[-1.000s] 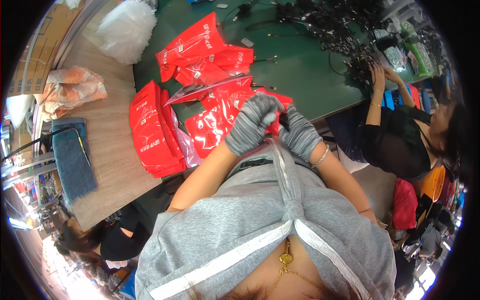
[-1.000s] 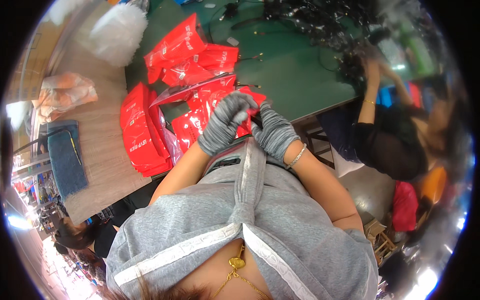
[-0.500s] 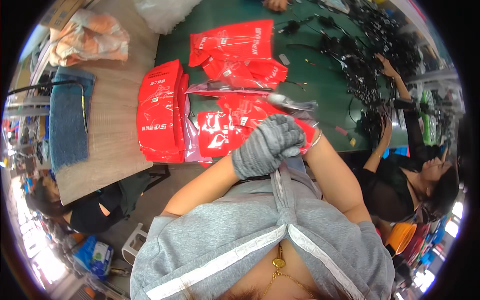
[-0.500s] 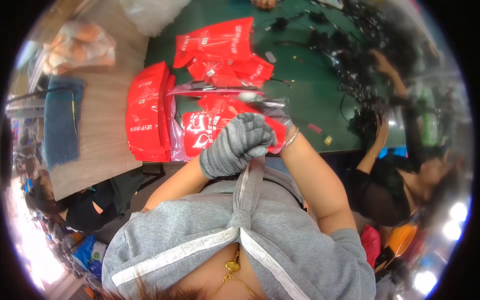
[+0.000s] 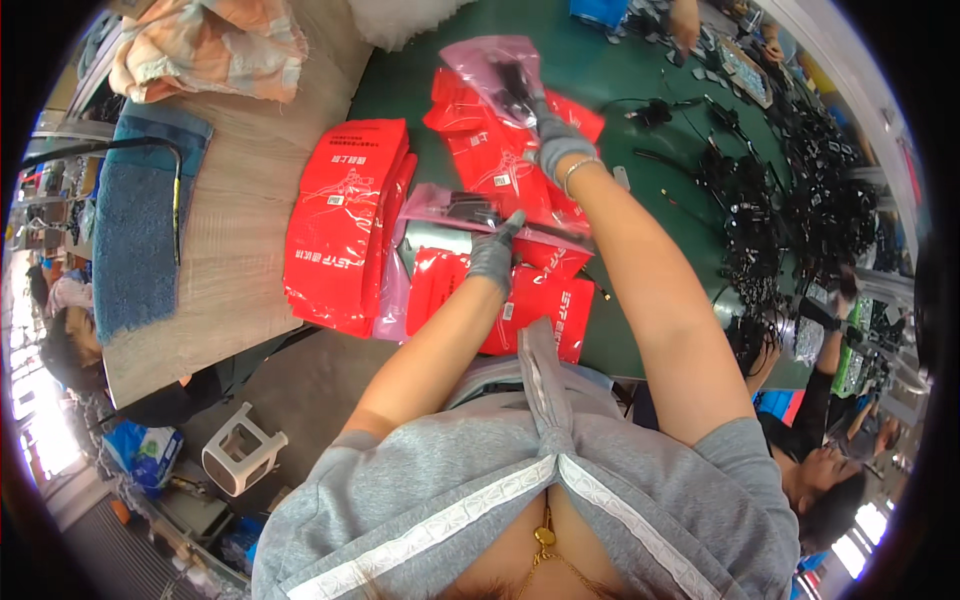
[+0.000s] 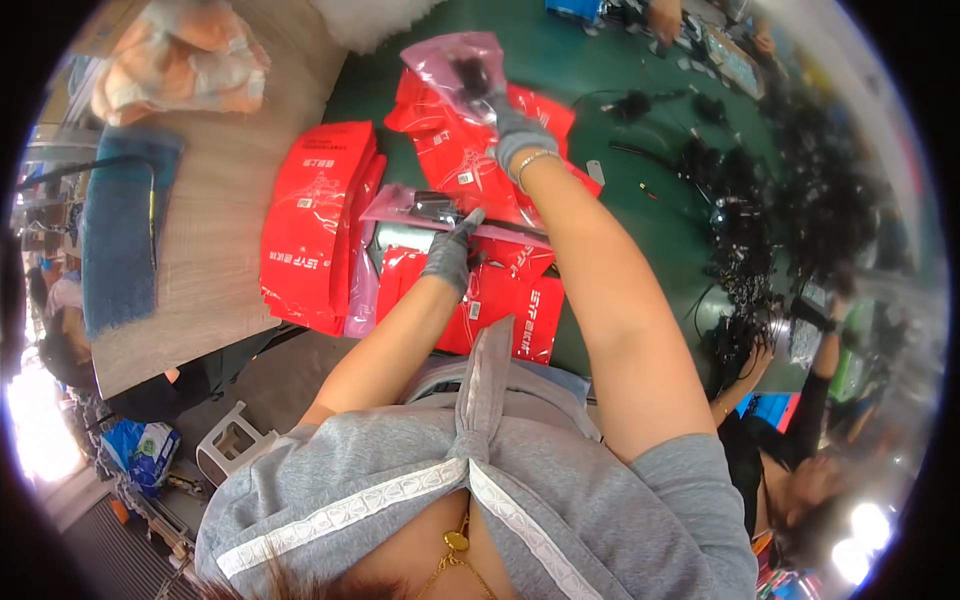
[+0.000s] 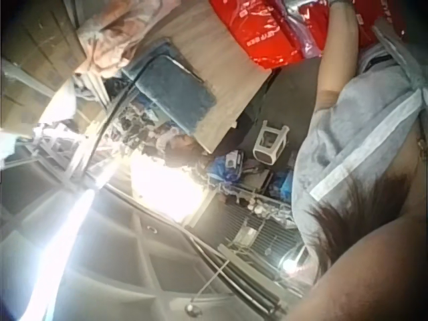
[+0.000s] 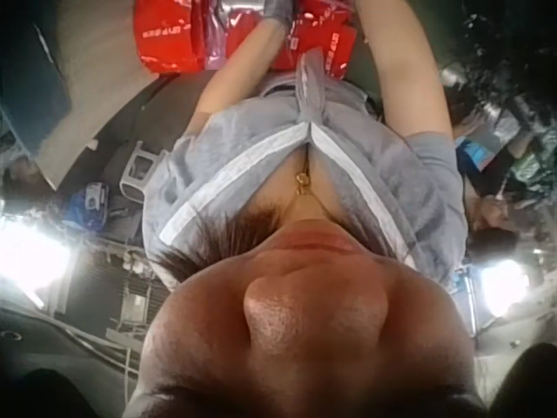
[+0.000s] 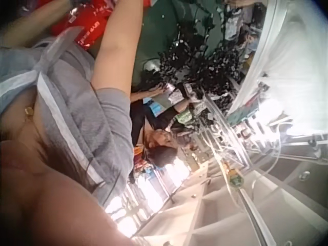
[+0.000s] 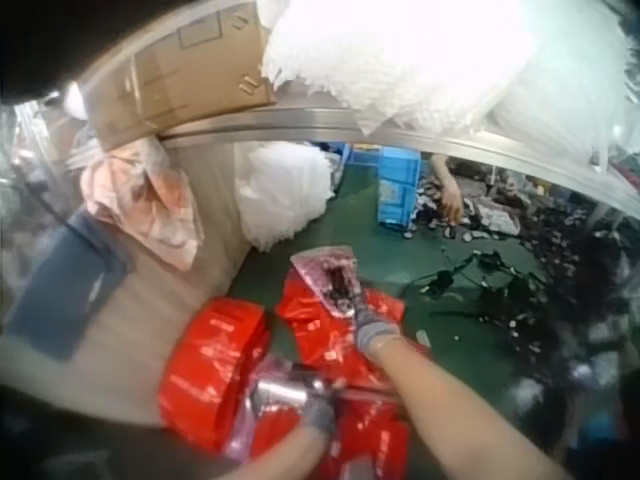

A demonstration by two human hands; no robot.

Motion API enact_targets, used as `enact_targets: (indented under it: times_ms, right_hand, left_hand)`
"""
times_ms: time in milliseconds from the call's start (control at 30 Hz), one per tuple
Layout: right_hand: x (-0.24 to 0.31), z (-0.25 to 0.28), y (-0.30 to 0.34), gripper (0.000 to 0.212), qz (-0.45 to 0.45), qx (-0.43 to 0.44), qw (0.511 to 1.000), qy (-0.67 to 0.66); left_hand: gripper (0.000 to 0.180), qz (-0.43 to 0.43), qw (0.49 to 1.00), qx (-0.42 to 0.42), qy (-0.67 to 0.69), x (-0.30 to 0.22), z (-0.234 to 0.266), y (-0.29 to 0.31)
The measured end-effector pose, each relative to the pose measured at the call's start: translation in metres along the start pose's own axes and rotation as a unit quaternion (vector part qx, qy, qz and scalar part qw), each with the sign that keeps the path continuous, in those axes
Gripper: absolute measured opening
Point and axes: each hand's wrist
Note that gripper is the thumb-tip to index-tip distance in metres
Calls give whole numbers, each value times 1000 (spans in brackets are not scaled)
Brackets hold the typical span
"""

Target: The worker is assembling black mechanical parts and then placing them into red plastic bags at a factory workstation.

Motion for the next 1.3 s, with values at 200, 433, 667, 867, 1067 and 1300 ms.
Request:
enact_targets:
  times_ms: [200,433,667,867,1067,1300]
  right_hand:
    - [-32,-14,-21,77,-77,71,993,-57]
    - [-73,-1,-39,82,-159,239,915,-284]
    - [-63,-20,-38,103,-124,103,986,48]
    - [-73,-65,-27,47,-72,381,645,-658]
    - [-59,-82,23,59,-47,185,726,-661]
    - [-68,-30,107,74,-4,110,702,-703]
  left_hand:
    - [73,-259,942,-132,-170,4,-10,-51]
    - [70,-274,927,-128,-221,-30,-1,-47]
    - [73,-289,955,-56,-29,-30,-18,-59]
    - [47,1,985,90,148,-78,-20,-44]
    - [56,-143,980,137,-31,-115,-24,0]
    - [57,-184,956,223,-56,-93,-35,56]
Point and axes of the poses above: each hand's wrist, its own y-axis away from the middle knuckle, its own z-axis out of the back of the hand, x = y × z, and after that the axes turned 12 degrees about -z, right-handed
